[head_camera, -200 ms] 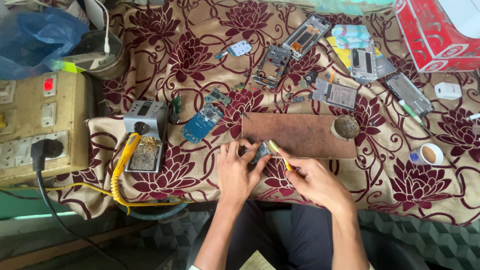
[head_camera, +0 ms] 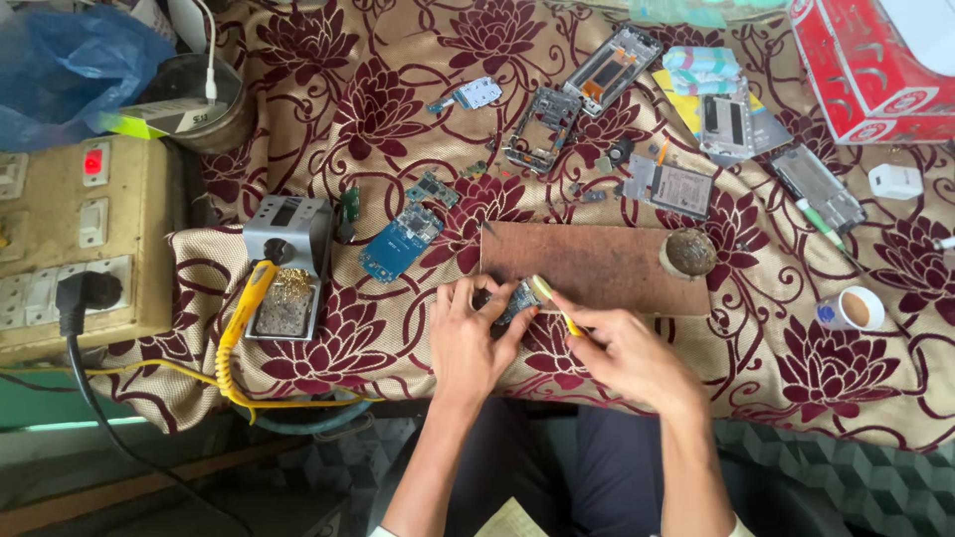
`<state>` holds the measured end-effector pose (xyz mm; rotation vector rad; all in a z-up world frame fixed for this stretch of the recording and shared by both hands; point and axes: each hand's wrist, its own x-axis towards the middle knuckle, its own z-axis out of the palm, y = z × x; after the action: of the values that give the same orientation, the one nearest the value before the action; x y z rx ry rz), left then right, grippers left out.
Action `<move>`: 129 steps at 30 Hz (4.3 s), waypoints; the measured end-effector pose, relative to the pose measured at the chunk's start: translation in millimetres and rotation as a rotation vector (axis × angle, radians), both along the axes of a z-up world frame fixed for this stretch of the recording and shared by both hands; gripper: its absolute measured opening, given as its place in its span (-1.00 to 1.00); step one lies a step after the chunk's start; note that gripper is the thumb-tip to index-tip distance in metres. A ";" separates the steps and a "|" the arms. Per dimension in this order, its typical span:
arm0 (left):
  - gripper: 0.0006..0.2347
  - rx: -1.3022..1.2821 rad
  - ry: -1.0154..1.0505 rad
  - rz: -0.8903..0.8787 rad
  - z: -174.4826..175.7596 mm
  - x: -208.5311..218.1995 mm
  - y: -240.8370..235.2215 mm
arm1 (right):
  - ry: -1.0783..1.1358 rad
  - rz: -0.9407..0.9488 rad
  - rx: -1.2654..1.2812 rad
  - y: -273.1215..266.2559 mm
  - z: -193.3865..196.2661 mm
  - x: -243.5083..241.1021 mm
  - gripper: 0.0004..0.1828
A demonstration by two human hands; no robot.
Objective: The person uses a toothbrush to scrub a small electronic circuit board held on a wooden block. They repeatedly dip the brush into a small container of liquid and continue scrubbing the board's surface.
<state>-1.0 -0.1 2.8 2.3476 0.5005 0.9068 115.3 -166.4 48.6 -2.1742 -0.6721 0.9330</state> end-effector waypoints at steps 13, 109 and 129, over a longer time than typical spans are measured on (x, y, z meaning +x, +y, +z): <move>-0.70 0.006 0.002 0.003 0.1 1.4 0.1 | 0.029 0.005 0.259 14.4 -12.4 -2.9 -0.42; -0.68 0.053 0.004 0.059 -5.2 1.9 -5.4 | 0.351 -0.308 0.890 -29.7 -69.1 4.4 -0.41; -0.62 0.170 0.022 0.076 -9.9 2.7 -7.4 | 0.399 -0.229 0.758 -34.3 -96.3 11.2 -0.79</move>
<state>1.7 -7.5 -7.1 2.5086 0.5440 0.9948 126.5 -200.6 -47.7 -1.3141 -0.4616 0.7861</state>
